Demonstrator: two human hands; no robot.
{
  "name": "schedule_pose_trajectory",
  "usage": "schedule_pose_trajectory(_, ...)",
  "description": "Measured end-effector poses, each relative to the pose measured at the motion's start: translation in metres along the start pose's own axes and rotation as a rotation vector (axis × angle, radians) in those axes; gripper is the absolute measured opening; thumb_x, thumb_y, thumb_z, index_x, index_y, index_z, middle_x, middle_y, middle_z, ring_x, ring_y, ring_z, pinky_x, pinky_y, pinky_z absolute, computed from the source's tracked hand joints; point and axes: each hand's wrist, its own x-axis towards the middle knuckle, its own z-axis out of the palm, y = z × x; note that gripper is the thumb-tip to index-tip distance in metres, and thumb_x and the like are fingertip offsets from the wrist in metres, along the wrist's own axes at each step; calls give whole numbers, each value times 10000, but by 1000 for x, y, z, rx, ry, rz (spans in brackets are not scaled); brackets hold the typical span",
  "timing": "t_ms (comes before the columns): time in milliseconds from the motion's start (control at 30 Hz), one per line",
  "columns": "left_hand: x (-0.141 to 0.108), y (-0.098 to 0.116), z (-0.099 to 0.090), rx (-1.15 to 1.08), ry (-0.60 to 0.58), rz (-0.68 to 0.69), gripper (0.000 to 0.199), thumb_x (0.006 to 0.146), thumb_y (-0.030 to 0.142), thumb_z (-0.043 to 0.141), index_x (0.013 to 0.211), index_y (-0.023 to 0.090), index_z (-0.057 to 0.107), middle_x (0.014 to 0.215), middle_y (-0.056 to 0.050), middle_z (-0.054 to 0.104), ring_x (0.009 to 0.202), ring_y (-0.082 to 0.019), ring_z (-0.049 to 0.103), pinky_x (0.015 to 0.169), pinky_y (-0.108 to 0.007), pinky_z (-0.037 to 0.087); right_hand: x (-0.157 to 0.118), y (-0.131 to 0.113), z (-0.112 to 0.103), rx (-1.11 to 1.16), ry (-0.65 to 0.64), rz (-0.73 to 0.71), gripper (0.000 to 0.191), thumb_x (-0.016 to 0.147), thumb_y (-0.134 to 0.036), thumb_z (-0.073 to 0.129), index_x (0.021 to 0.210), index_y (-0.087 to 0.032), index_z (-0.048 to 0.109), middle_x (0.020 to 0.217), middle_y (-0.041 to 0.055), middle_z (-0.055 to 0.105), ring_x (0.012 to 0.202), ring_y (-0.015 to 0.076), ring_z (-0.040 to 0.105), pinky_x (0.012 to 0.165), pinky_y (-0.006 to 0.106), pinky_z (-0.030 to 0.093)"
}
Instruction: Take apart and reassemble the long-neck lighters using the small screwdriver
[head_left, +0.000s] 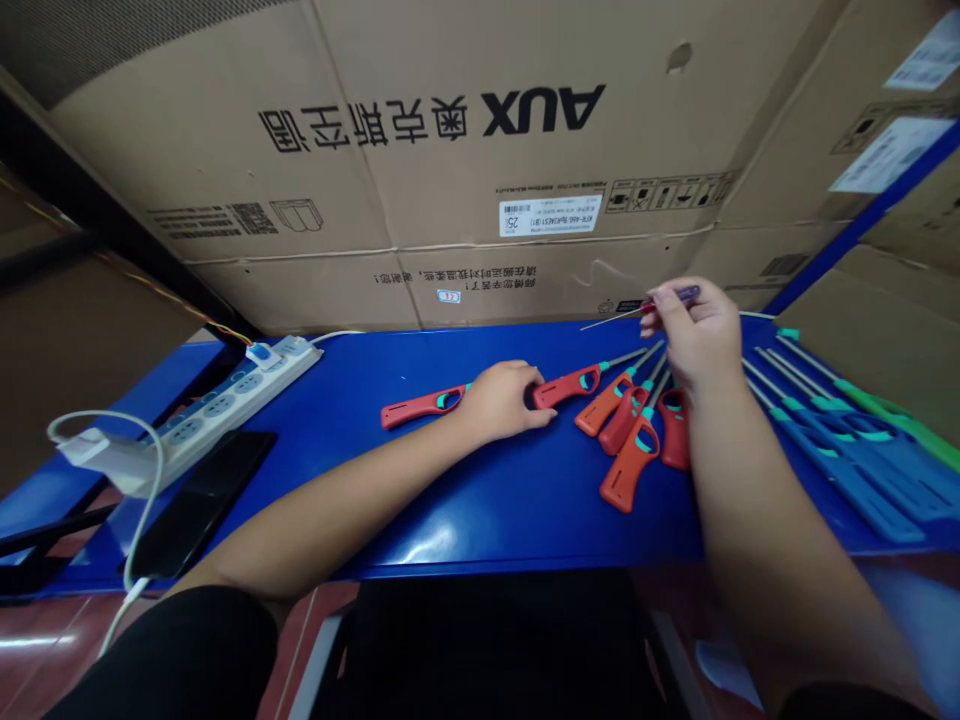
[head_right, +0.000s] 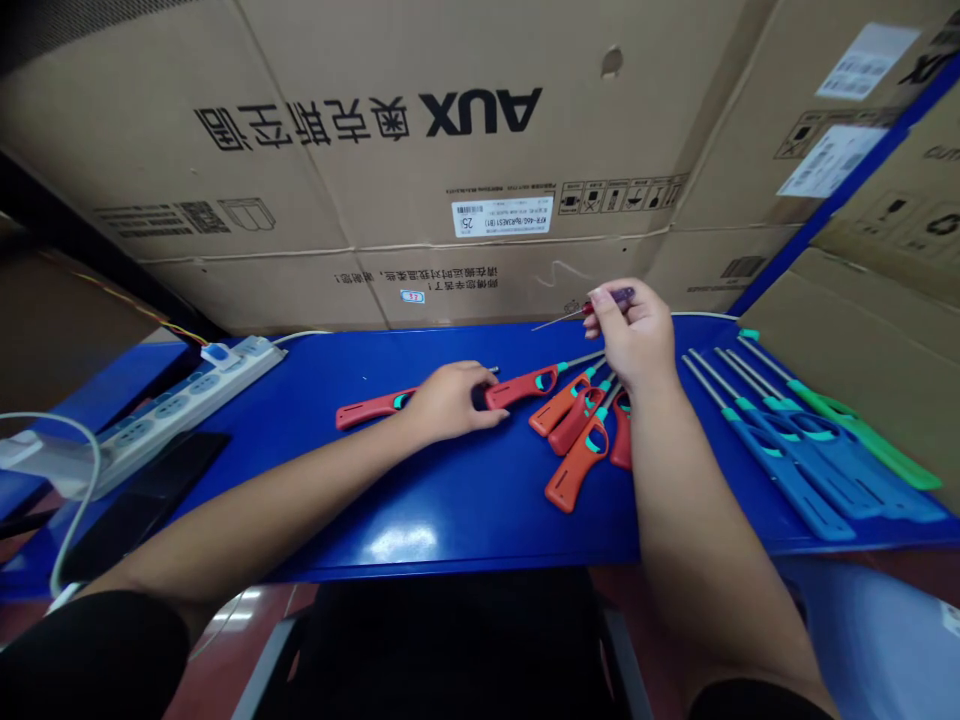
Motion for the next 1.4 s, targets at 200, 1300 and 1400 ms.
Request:
schedule_pose_trajectory(200, -71, -15, -35, -253, 465, -91, 424, 789, 318, 759, 1181, 167, 702, 855, -22, 755, 694, -132, 677, 706, -254, 571, -52, -40, 39, 280, -175, -198, 21, 859, -286, 688, 862, -271, 702, 759, -19, 687, 585, 140, 641, 553, 293, 547)
schedule_pose_trajectory(1300, -96, -17, -32, -218, 559, 42, 358, 841, 248, 712, 1178, 135, 668, 705, 28, 612, 638, -96, 572, 650, -222, 485, -88, -103, 50, -379, -716, -505, 143, 877, -209, 645, 1018, -230, 644, 908, 23, 716, 790, 157, 682, 689, 264, 532)
schedule_pose_trajectory(1400, -95, -17, -33, -204, 570, 37, 362, 847, 254, 710, 1187, 139, 665, 706, 28, 607, 632, -97, 561, 647, -226, 482, -88, -102, 48, -412, -726, -488, 215, 875, -235, 640, 1089, -224, 663, 859, 14, 717, 693, 148, 669, 647, 272, 525)
